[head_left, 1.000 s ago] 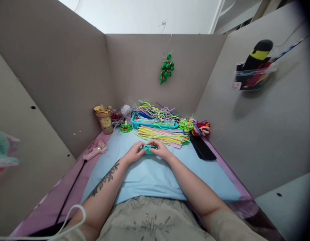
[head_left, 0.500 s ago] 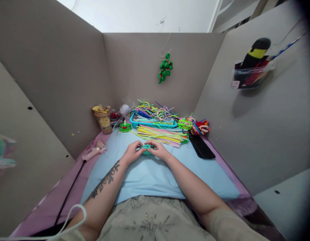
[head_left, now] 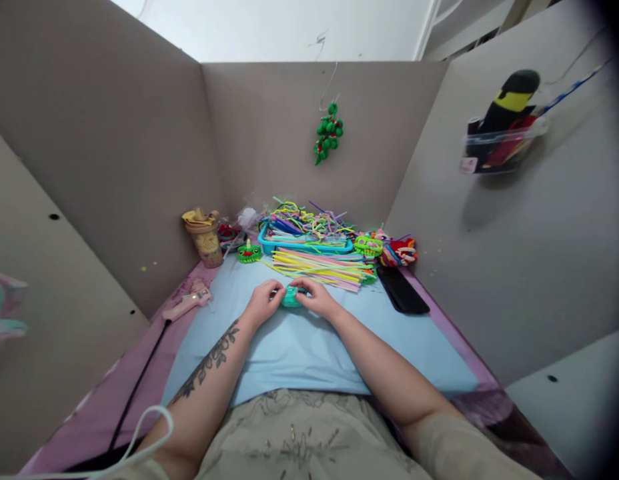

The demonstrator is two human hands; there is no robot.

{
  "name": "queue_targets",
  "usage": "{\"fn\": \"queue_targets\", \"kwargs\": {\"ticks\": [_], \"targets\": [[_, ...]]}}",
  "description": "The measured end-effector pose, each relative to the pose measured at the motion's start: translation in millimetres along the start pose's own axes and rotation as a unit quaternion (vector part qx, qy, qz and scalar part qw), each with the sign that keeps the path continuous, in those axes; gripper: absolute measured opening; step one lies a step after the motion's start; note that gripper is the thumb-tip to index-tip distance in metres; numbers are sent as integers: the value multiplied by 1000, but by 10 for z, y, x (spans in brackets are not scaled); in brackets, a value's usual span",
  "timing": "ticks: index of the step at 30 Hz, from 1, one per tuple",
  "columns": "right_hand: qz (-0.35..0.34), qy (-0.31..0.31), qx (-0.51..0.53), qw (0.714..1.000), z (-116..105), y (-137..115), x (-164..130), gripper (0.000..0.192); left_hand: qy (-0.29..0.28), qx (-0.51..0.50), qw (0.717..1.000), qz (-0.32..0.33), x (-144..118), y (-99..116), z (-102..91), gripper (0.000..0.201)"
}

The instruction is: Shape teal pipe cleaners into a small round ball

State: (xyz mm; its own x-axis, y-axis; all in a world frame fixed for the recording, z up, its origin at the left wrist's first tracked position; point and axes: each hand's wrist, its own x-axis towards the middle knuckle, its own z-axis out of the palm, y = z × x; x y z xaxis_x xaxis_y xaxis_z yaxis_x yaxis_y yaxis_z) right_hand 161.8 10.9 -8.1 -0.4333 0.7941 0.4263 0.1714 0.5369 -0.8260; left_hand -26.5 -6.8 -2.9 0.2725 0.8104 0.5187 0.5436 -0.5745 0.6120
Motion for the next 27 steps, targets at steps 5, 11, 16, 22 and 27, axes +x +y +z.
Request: {"fn": "queue_targets", "kwargs": {"ticks": [5,11,16,22,27], "targets": [[-24,2,-55,998,3,-33,-17,27,-26,12,1000,10,5,-2,15,20],[-150,92,-225,959,21,-73,-14,11,-18,27,999,6,7,0,29,22],[-201,117,-277,932,33,-124,-38,14,19,82,996,-15,22,-20,71,25],[-251,70,-204,944,141,-237,-88,12,41,112,992,-42,33,-42,103,23],[-161,108,-95,976,31,-166,-24,30,44,73,996,-41,34,-85,67,24]]}}
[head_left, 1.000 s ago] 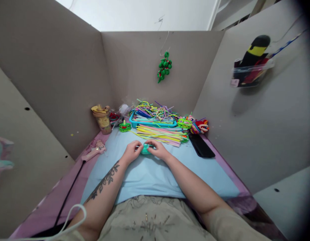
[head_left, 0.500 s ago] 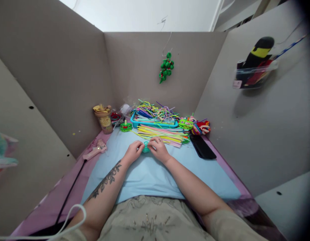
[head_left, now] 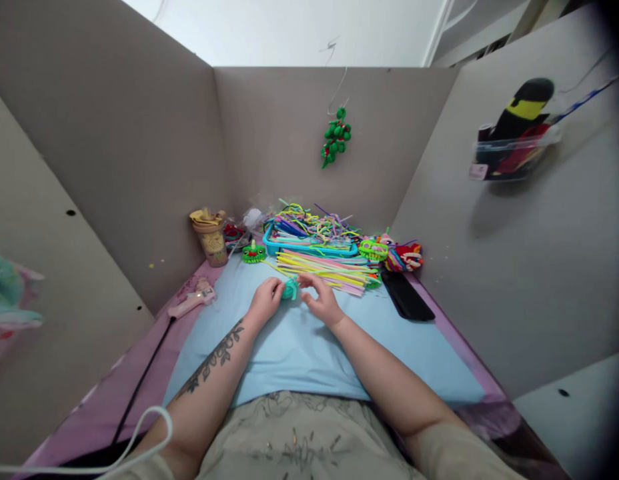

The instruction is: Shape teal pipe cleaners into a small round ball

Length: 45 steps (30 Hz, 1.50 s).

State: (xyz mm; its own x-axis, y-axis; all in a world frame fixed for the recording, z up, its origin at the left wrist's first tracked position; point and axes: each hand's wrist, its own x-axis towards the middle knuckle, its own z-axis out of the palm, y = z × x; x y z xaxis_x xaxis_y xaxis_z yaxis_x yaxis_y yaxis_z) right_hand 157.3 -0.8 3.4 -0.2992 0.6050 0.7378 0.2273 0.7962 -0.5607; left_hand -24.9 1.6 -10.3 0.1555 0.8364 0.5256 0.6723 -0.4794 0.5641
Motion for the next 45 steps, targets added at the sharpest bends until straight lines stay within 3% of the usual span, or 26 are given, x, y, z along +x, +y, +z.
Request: {"fn": "queue_targets", "kwargs": {"ticks": [2,6,8,11,16,26,30,35,39,45], "targets": [[33,15,-26,999,-58,91,27,34,-16,-18,999,23,5,-1,-10,23],[32,-77,-83,993,-79,209,50,18,-42,-48,995,82,18,42,-32,17],[38,-103,-91,990,-43,218,47,9,-6,-54,995,82,17,71,-51,13],[47,-78,-145,985,22,206,29,10,59,-47,997,34,-5,110,-70,13],[34,-45,-212,976,74,246,-3,10,-69,-32,997,18,-62,146,-29,18],[69,-35,-206,976,51,316,3,10,-90,-37,995,-7,-64,115,44,20],[121,-37,-107,986,-23,325,32,14,-99,-13,995,-11,-43,94,-34,20],[156,-121,25,980,-208,397,52,15,-129,-35,990,-33,8,10,-135,19],[145,-144,-11,979,-236,414,50,12,-142,-40,989,-23,9,-23,-126,21],[115,-144,-77,980,-90,328,51,11,-146,-26,989,5,-12,-4,-91,19]]}}
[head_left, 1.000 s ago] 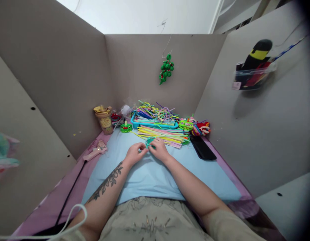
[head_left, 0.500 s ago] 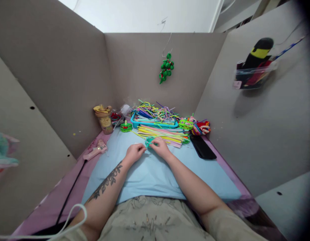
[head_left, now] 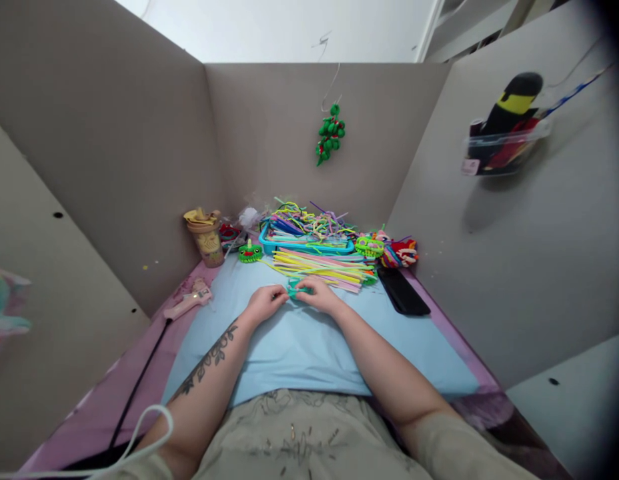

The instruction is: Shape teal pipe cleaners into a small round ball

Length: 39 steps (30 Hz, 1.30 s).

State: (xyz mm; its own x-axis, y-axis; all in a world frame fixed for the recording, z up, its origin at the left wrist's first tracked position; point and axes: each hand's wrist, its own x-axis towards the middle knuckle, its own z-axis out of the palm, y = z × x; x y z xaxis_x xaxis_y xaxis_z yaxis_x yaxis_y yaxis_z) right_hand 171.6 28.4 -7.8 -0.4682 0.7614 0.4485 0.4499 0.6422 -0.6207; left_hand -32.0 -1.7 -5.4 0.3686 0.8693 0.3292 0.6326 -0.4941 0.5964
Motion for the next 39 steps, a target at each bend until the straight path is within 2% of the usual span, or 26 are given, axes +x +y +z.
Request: {"fn": "queue_targets", "kwargs": {"ticks": [3,7,12,16,18,21,24,28,29,32,34,36,39], "targets": [[21,13,-15,1000,60,-13,10,6,-2,14,1000,14,6,13,13,17],[30,26,26,999,81,32,10,8,13,44,999,12,23,25,37,13],[19,26,51,998,61,79,-9,14,0,18,1000,12,15,29,29,17],[2,16,31,999,39,64,-18,14,94,3,995,28,4,47,-23,20],[-18,5,28,999,36,44,-20,13,113,6,992,61,13,57,-37,22],[-51,-8,27,998,55,17,-19,11,68,21,992,104,31,65,-26,15],[-61,-4,27,998,85,2,-15,10,42,50,992,109,43,69,6,16],[-60,9,43,997,58,-26,-19,9,54,81,991,91,65,45,36,15],[-55,20,51,997,33,-34,-24,13,64,75,992,80,75,29,36,16],[-17,58,85,995,-58,-52,-47,38,100,21,994,34,99,-29,19,19],[6,69,107,992,-96,-55,-61,43,118,-39,992,-5,103,-52,-1,21],[16,60,124,990,-97,-57,-70,44,110,-119,986,-43,95,-51,-18,24],[20,22,135,990,-43,-73,-75,53,68,-243,965,-77,77,-20,-25,28]]}}
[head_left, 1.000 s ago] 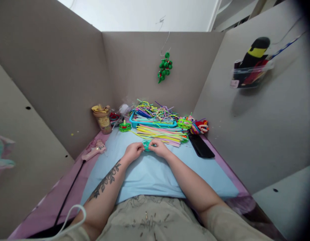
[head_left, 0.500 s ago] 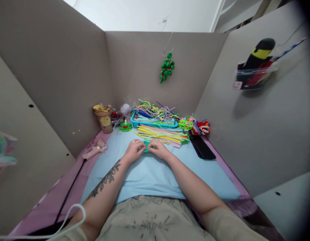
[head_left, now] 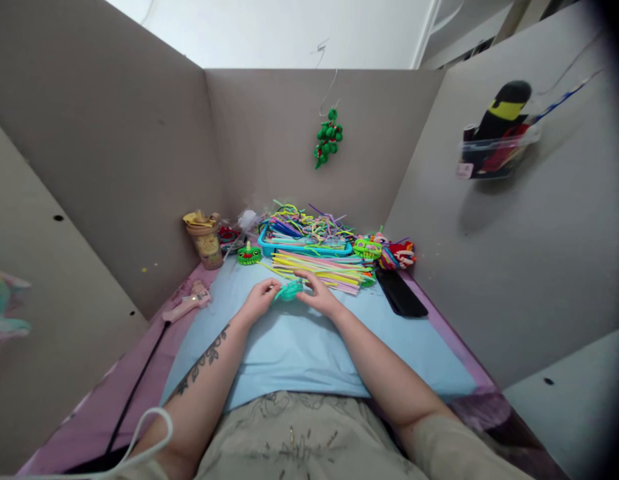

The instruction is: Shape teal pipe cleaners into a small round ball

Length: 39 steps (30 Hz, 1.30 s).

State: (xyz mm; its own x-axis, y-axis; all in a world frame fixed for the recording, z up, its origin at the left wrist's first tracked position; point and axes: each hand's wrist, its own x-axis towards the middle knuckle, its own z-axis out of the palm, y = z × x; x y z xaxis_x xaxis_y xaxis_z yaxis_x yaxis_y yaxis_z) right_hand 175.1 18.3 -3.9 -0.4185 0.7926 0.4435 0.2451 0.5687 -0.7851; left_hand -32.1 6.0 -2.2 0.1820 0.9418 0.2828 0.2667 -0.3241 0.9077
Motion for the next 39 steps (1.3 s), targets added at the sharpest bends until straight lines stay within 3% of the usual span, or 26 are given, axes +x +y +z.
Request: {"fn": "queue_targets", "kwargs": {"ticks": [4,10,14,18,23,26,39], "targets": [[-3,-24,12,1000,93,-8,-3,68,-3,-102,994,-38,-15,28,15,31],[-67,-54,-79,993,122,-42,-15,58,-26,-157,986,-56,-25,61,-11,34],[-94,-92,-126,983,120,-42,-35,60,-47,-140,986,-73,-33,58,-25,35],[-87,-91,-109,986,126,-45,-40,56,-50,-92,992,-65,-34,36,-25,34],[-10,-51,-21,998,149,-36,-9,25,-62,-53,996,-46,-41,39,-17,31],[25,-50,9,998,162,-37,6,25,-75,-48,995,-36,-49,62,-11,30],[-46,-27,-56,997,161,-147,4,27,-57,-26,997,-44,-67,110,20,34]]}}
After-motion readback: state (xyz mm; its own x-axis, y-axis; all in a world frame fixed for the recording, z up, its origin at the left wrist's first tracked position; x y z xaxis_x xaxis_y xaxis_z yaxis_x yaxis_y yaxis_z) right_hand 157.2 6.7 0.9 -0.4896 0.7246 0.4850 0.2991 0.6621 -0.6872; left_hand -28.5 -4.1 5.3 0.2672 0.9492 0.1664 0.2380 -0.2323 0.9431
